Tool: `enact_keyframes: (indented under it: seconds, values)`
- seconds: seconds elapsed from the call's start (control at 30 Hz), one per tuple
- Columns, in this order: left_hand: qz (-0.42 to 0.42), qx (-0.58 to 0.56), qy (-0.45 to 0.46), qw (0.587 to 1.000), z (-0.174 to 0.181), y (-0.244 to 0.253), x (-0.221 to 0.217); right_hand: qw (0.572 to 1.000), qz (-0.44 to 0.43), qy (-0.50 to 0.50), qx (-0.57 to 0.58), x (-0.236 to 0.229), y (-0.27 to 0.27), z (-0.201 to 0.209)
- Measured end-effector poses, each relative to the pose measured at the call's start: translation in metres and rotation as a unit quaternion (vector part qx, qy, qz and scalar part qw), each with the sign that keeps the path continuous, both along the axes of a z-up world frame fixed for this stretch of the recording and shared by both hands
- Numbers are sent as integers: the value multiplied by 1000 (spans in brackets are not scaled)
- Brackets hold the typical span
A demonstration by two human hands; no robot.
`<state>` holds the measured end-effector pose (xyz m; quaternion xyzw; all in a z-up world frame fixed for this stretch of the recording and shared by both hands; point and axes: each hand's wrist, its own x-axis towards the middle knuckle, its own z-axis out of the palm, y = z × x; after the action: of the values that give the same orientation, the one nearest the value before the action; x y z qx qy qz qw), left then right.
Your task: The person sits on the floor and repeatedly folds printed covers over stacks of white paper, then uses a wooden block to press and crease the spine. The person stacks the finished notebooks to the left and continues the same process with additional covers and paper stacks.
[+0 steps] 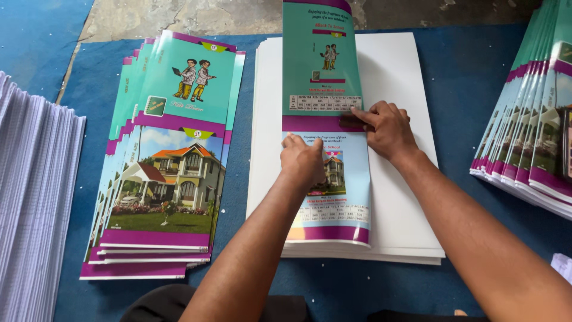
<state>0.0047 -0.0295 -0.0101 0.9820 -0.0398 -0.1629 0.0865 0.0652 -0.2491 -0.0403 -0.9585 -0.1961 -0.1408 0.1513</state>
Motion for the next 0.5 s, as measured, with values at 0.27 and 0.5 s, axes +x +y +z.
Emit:
enact_keyframes:
  seconds: [0.27,0.5]
  values:
    - [-2,-16,-18,1000,0,0,-3,999,-32,19,-5,47,6,4]
    - [-5,-28,-9,1000,3,0,-5,997,-68,44,-10,90,11,5]
